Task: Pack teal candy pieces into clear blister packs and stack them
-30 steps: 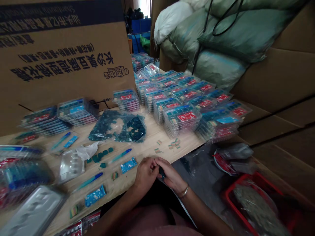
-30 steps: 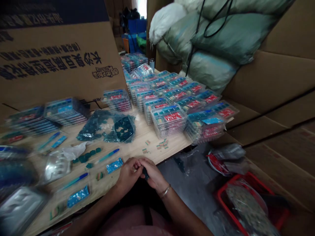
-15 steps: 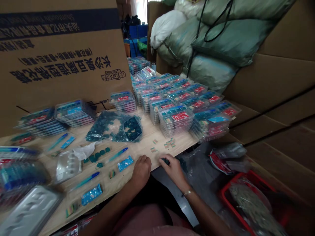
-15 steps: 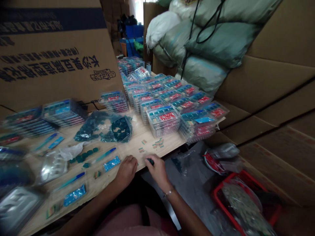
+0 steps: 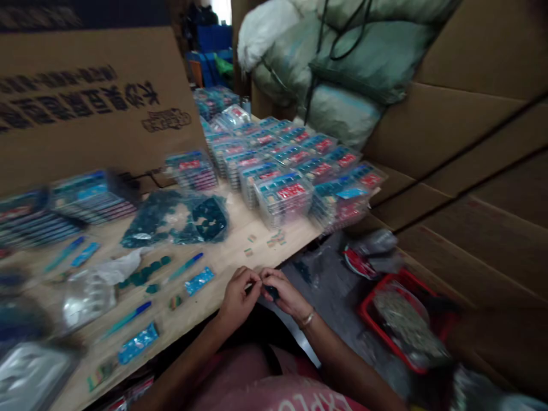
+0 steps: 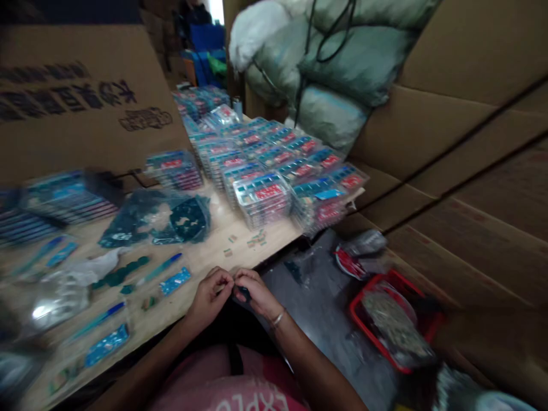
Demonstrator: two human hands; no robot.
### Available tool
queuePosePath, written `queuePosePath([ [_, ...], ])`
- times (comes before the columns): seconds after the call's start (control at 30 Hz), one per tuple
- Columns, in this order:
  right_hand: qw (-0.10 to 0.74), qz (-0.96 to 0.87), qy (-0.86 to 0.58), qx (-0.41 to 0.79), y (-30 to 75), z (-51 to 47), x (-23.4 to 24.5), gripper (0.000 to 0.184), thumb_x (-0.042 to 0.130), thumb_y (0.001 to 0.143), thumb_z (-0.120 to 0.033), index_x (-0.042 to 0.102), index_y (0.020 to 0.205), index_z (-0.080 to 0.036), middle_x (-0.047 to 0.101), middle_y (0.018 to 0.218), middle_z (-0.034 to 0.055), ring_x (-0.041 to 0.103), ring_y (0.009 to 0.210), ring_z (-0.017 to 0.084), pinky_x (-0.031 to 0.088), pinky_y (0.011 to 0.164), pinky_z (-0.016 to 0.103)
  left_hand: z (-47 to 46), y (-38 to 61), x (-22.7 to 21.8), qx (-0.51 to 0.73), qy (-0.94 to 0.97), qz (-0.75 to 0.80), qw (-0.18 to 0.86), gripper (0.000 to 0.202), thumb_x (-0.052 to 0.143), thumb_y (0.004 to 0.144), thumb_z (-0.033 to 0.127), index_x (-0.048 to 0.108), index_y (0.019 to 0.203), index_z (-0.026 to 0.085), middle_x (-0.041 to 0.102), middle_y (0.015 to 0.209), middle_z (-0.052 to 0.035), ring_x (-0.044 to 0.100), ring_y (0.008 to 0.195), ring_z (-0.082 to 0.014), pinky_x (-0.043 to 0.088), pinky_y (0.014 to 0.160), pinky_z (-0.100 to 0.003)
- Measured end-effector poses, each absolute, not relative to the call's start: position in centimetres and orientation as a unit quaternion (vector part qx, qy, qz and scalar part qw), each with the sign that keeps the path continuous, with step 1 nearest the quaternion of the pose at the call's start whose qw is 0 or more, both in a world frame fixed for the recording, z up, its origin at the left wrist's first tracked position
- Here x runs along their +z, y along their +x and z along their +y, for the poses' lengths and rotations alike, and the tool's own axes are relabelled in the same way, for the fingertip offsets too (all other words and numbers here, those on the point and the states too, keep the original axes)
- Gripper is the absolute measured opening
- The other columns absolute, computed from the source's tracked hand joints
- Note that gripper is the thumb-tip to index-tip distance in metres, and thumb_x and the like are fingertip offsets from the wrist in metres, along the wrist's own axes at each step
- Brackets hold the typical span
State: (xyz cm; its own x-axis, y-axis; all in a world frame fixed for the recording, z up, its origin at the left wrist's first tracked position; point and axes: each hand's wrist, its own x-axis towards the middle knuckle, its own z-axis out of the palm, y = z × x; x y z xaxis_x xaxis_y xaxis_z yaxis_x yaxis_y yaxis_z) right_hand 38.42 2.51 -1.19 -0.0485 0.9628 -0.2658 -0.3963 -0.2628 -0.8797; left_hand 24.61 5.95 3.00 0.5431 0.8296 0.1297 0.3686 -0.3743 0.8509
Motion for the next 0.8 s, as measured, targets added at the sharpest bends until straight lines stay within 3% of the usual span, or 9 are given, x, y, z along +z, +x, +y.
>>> queuePosePath([
  [0.1,0.579,-0.183,-0.412,0.679,38.1,1.0,-2.7,0.019,0.063,0.063,-0.032,0.049,0.059,-0.019,0.044,0.049,-0.0077,0.035,0.039,0.005,0.025,0.036,0.018,5.3,26.0,2.0,0.234,0.818,0.359,0.384,0.014,0.049,0.079,0.018,0.054,0.066,0.02,0.054,0.072,-0.0007,0.053,0.075,-0.0163,0.042,0.068,-0.028],
  [0.3,0.619,-0.09,-0.406,0.666,39.6,-1.4,-5.3,0.033,0.078,0.059,-0.039,0.054,0.063,-0.017,0.048,0.054,-0.0076,0.035,0.041,0.002,0.022,0.036,0.015,4.6,28.9,0.1,0.132,0.876,0.342,0.313,0.01,0.052,0.079,0.017,0.052,0.069,0.02,0.053,0.072,0.0,0.055,0.073,-0.0162,0.045,0.065,-0.028],
  [0.43,0.635,-0.029,-0.424,0.645,42.7,-2.9,-7.6,0.039,0.083,0.054,-0.041,0.055,0.066,-0.017,0.05,0.053,-0.0074,0.036,0.042,0.003,0.022,0.036,0.014,5.3,31.9,0.8,0.063,0.941,0.258,0.208,0.004,0.052,0.081,0.017,0.056,0.082,0.018,0.058,0.089,-0.005,0.056,0.087,-0.02,0.047,0.076,-0.033],
  [0.53,0.646,0.011,-0.44,0.624,45.7,-3.9,-10.7,0.04,0.085,0.053,-0.037,0.055,0.067,-0.016,0.054,0.055,-0.0059,0.037,0.042,0.003,0.022,0.036,0.013,7.0,35.2,1.2,0.022,0.976,0.191,0.104,0.018,0.053,0.082,0.016,0.056,0.099,0.017,0.057,0.11,-0.0102,0.053,0.102,-0.0246,0.045,0.087,-0.039],
  [0.7,0.652,0.129,-0.481,0.571,51.5,-5.4,-17.6,0.024,0.076,0.07,-0.026,0.055,0.071,-0.015,0.053,0.057,-0.0054,0.041,0.042,0.002,0.027,0.037,0.012,11.0,41.1,0.7,-0.025,0.999,0.042,0.016,0.03,0.052,0.08,0.015,0.055,0.11,0.015,0.051,0.129,-0.0141,0.047,0.119,-0.0263,0.036,0.1,-0.043],
  [0.8,0.652,0.198,-0.489,0.545,55.5,-6.2,-21.6,0.016,0.061,0.086,-0.029,0.059,0.087,-0.013,0.06,0.075,-0.0007,0.054,0.056,0.007,0.044,0.048,0.017,13.0,43.1,0.0,-0.035,0.998,-0.035,0.024,0.027,0.054,0.08,0.021,0.059,0.106,0.015,0.054,0.126,-0.0132,0.046,0.121,-0.0255,0.027,0.108,-0.046],
])
